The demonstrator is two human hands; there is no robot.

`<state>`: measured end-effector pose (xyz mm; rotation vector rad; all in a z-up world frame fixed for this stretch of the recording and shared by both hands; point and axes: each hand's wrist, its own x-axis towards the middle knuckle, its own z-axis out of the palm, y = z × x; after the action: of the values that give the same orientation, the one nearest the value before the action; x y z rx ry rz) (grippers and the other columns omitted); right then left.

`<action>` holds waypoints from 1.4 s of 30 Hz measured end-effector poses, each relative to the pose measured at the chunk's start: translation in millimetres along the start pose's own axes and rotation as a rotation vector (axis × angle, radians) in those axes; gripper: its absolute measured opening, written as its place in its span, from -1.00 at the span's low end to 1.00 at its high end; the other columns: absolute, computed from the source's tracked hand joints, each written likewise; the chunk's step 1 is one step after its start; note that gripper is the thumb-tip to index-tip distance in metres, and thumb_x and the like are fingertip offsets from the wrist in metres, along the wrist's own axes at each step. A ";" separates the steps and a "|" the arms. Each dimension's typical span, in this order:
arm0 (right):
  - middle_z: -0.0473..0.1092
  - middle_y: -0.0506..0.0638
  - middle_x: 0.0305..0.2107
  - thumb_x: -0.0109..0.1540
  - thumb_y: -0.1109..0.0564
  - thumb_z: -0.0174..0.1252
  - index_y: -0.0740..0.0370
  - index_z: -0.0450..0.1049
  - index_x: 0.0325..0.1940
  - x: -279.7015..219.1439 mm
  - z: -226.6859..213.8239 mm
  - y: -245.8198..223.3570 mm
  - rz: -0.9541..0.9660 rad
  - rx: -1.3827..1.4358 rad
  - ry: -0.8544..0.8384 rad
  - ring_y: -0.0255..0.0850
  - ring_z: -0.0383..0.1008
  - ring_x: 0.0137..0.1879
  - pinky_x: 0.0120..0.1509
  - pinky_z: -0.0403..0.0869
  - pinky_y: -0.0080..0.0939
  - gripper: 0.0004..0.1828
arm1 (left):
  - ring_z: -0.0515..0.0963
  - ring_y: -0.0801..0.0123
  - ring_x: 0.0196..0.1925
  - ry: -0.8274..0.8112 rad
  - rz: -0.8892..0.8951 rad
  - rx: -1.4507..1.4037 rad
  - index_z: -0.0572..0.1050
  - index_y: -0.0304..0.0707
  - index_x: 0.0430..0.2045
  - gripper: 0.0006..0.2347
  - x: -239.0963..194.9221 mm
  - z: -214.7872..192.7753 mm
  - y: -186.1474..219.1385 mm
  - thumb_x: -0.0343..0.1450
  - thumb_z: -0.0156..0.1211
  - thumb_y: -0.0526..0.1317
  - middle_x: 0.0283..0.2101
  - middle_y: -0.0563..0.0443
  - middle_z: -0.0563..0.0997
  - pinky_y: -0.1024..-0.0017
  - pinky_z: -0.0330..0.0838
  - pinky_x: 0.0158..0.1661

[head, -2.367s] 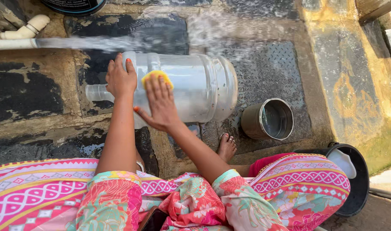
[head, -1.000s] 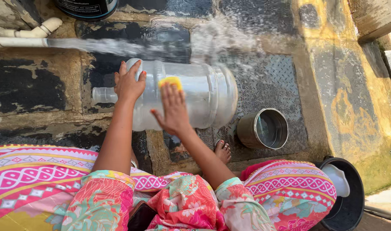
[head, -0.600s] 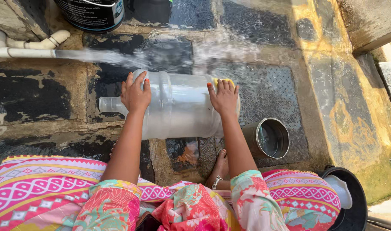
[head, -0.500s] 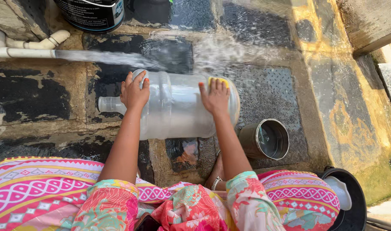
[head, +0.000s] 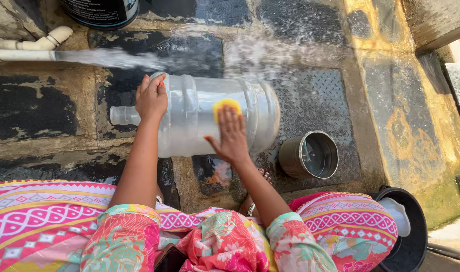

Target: The person scrubs the exterior of a large plastic water bottle with a sponge under running water, pours liquid from a small container into it, and then shakes and rinses the bottle.

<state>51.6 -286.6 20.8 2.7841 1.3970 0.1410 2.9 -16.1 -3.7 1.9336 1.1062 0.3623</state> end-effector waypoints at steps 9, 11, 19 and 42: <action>-0.45 0.22 0.59 0.38 -0.58 -0.43 0.32 -0.43 0.62 -10.9 10.6 0.3 0.076 0.185 0.103 0.11 -0.55 0.67 0.68 -0.47 0.15 0.09 | 0.25 0.14 0.47 0.013 0.152 -0.270 0.59 0.23 0.04 -0.75 12.1 -1.3 -17.1 0.48 0.17 -0.08 0.41 -0.06 0.33 0.22 0.16 0.35; -0.51 0.14 0.56 0.33 -0.57 -0.42 0.18 -0.45 0.62 -16.6 13.3 -28.6 -0.131 0.072 -0.091 0.01 -0.63 0.66 0.66 -0.48 0.09 0.06 | 0.26 0.12 0.45 0.053 0.180 -0.223 0.60 0.19 0.03 -0.77 9.4 -0.6 -21.1 0.49 0.19 -0.09 0.40 -0.09 0.35 0.20 0.14 0.33; -0.18 0.17 0.62 0.42 -0.56 -0.27 0.28 -0.19 0.65 -8.4 29.8 74.2 0.381 -0.299 0.117 -0.01 -0.33 0.70 0.71 -0.40 0.17 0.04 | 0.41 0.12 0.35 0.134 0.255 -0.542 0.62 -0.05 0.01 -0.78 18.6 2.6 -45.8 0.50 0.27 -0.15 0.26 -0.17 0.51 0.22 0.29 0.27; 0.41 0.17 0.21 0.12 -0.81 -0.44 0.32 0.36 0.34 -79.1 130.0 179.5 1.301 1.867 0.359 0.02 0.41 0.28 0.33 0.36 0.02 0.27 | 0.67 -0.15 0.09 0.195 -0.813 -1.356 0.44 -0.31 -0.08 -0.52 32.3 -1.4 -125.5 0.17 0.52 -0.23 0.05 -0.18 0.52 -0.24 0.58 -0.02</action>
<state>159.8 -454.8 -103.1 4.2960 -1.7537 -1.2971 -50.2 41.1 -107.2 0.2294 1.1678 0.6097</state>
